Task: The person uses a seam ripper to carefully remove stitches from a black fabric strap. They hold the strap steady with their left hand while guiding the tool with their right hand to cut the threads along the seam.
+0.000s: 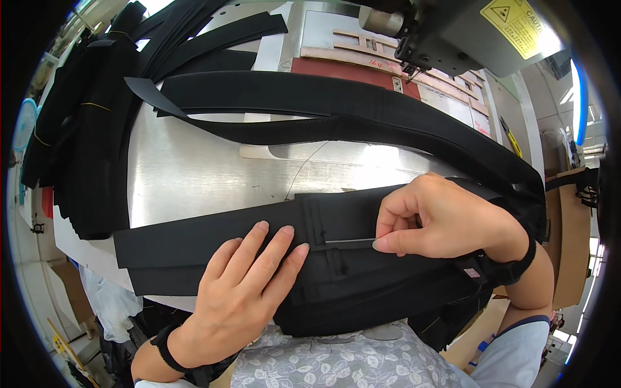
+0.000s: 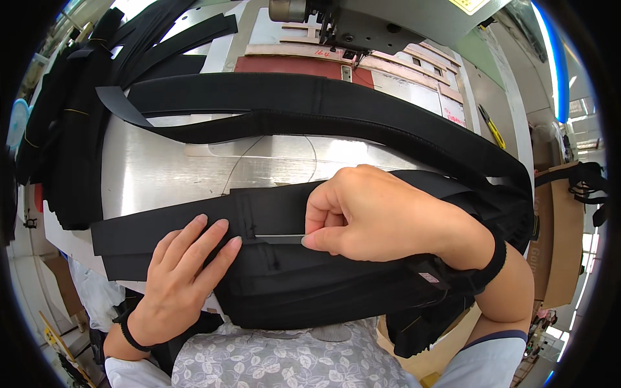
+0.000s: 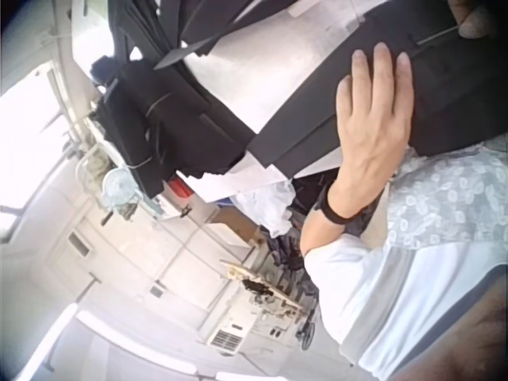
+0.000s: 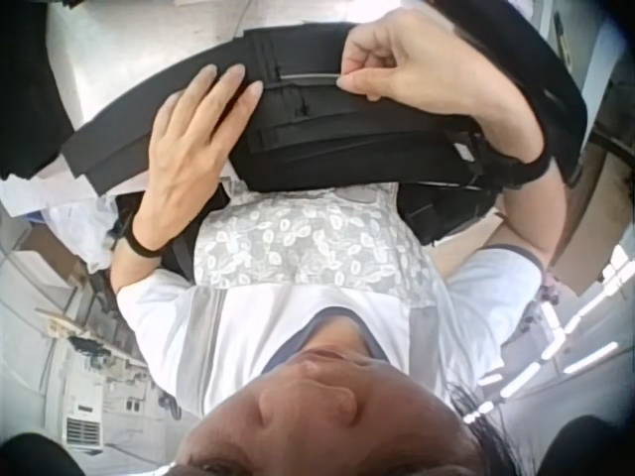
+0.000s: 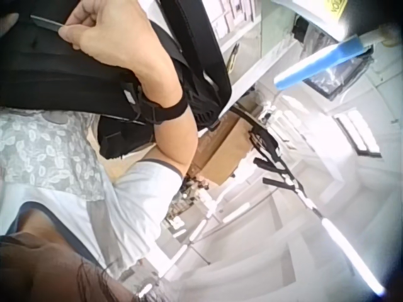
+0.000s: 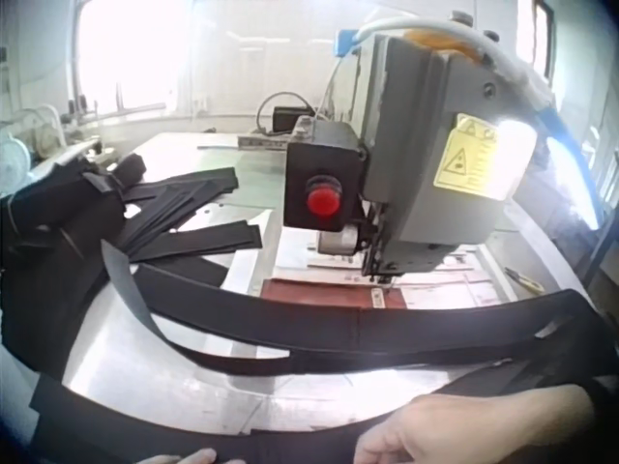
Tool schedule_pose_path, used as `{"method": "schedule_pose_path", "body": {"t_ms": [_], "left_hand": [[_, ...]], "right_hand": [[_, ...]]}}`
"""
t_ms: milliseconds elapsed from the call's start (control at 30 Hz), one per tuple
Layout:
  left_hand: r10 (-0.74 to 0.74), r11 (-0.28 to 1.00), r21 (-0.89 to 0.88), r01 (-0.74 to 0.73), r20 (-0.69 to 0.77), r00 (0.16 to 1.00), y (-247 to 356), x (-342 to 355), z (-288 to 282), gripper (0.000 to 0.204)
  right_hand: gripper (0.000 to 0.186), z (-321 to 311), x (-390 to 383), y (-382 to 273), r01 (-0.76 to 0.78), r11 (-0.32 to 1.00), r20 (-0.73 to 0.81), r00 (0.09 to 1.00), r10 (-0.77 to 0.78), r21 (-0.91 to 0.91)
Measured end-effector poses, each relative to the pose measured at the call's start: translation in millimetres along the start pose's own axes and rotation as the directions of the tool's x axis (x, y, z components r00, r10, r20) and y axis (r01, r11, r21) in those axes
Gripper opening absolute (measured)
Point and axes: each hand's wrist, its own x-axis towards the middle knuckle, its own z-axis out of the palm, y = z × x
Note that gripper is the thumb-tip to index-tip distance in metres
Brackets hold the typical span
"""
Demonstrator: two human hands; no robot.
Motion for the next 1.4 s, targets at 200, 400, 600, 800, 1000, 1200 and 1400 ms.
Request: {"method": "schedule_pose_path", "body": {"t_ms": [200, 400, 600, 800, 1000, 1200, 1400], "left_hand": [[-0.055, 0.996, -0.065, 0.052, -0.038, 0.998, 4.7, -2.2, 7.3, 0.042], [-0.076, 0.993, -0.091, 0.069, -0.073, 0.994, 6.6, -2.4, 10.1, 0.041], [-0.053, 0.998, -0.05, 0.049, -0.091, 0.994, 4.2, -1.9, 10.7, 0.036], [-0.047, 0.999, -0.028, 0.044, -0.114, 0.992, 3.7, -1.8, 13.5, 0.033], [-0.095, 0.991, -0.101, 0.085, -0.103, 0.99, 6.8, -2.5, 14.0, 0.041], [-0.094, 0.991, -0.097, 0.087, -0.065, 0.993, 8.1, -2.9, 12.3, 0.053], [-0.051, 0.998, -0.039, 0.048, -0.077, 0.996, 5.6, -1.3, 12.1, 0.043]], "right_hand": [[0.014, -0.1, 0.5, -7.0, -0.054, 0.998, -0.014, 0.998, 0.054, 0.014], [0.014, 3.4, 2.9, -6.0, 0.006, 1.0, -0.065, 0.998, -0.005, 0.013], [0.014, 3.3, -0.6, -7.3, -0.059, 0.992, -0.04, 0.997, 0.064, 0.113], [0.014, 0.5, -1.1, -3.9, -0.074, 0.985, -0.026, 0.997, 0.079, 0.156], [0.014, 0.2, -0.7, -3.5, -0.092, 0.984, -0.015, 0.995, 0.095, 0.153], [0.014, -1.4, 0.8, -5.9, -0.097, 0.988, -0.006, 0.995, 0.098, 0.121], [0.012, 4.7, 2.2, -4.2, -0.037, 0.998, -0.07, 0.997, 0.041, 0.054]]}}
